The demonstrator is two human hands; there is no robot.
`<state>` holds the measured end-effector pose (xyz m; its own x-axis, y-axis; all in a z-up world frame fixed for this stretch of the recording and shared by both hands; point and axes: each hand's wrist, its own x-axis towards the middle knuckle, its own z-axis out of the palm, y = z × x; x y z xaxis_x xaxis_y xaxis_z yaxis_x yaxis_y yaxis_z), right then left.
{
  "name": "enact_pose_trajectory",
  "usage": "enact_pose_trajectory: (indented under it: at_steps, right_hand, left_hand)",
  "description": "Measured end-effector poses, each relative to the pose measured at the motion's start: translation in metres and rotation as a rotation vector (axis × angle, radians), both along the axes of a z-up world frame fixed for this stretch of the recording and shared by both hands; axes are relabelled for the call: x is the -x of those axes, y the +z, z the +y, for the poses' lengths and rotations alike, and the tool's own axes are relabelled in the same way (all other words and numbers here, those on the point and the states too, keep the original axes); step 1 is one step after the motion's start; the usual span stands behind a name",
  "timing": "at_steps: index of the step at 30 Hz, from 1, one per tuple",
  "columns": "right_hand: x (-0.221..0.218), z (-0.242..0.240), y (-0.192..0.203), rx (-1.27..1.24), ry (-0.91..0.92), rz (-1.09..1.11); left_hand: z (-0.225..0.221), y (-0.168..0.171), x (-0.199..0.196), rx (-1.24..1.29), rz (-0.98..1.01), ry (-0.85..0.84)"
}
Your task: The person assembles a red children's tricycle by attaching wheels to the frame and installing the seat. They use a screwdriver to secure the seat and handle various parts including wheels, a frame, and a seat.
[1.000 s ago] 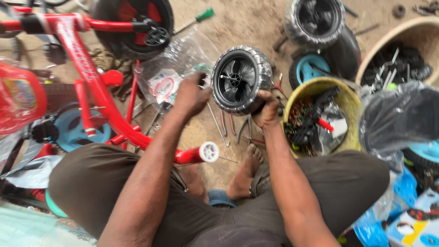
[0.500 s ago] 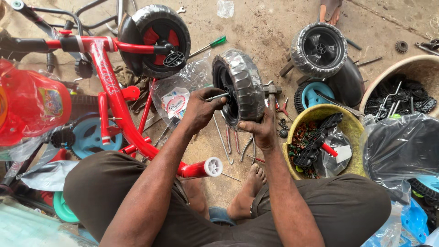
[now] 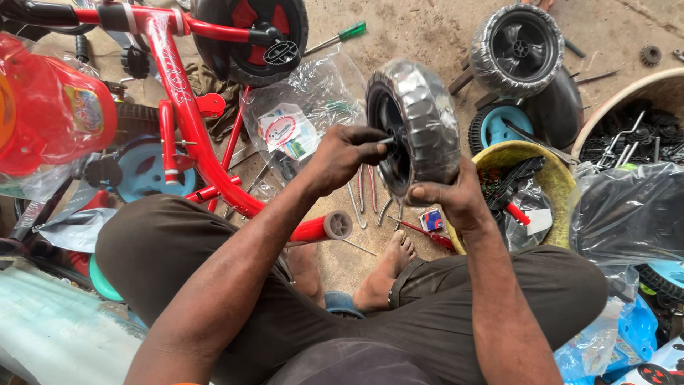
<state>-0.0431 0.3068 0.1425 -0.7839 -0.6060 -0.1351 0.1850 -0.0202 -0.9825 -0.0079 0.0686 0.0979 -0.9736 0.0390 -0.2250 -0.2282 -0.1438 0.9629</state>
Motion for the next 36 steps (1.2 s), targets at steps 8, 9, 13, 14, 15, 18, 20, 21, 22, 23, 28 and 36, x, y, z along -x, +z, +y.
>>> enact_pose_trajectory:
  at_steps: [8,9,13,14,15,18,20,21,22,23,28,36]
  right_hand:
    - [-0.016,0.021,-0.017,0.34,-0.136,-0.269]
    - [-0.014,0.021,-0.015,0.371,-0.144,-0.304]
    - [-0.013,0.012,-0.01,0.436,-0.205,-0.345]
    - [-0.015,0.005,-0.012,0.447,-0.225,-0.35]
    - [-0.016,0.0,-0.013,0.456,-0.246,-0.345]
    - [-0.016,-0.016,-0.033,0.421,-0.352,-0.242]
    - [-0.026,-0.021,-0.049,0.418,-0.449,-0.189]
    - [-0.025,-0.024,-0.056,0.436,-0.479,-0.171]
    - [-0.024,-0.023,-0.061,0.465,-0.488,-0.249]
    - [-0.026,-0.022,-0.065,0.494,-0.481,-0.335]
    - [-0.02,-0.005,-0.065,0.493,-0.432,-0.374]
    - [-0.006,0.009,-0.068,0.659,-0.263,-0.559]
  left_hand:
    - [-0.011,0.022,-0.03,0.112,0.053,-0.09]
    - [-0.018,0.023,-0.034,0.106,0.076,-0.089]
    - [-0.033,0.022,-0.044,0.012,0.005,0.068]
    - [-0.033,0.021,-0.044,0.003,0.036,0.12]
    - [-0.03,0.02,-0.042,-0.014,0.073,0.166]
    - [-0.003,0.016,-0.026,0.093,0.163,0.359]
    - [0.01,0.01,-0.026,0.223,0.099,0.354]
    - [0.011,0.008,-0.023,0.298,0.071,0.37]
    - [0.011,0.006,-0.019,0.263,0.064,0.306]
    - [0.01,0.003,-0.018,0.232,0.052,0.258]
    - [-0.001,0.001,-0.008,0.523,0.189,0.15]
    - [-0.002,0.025,-0.012,0.607,0.337,0.217]
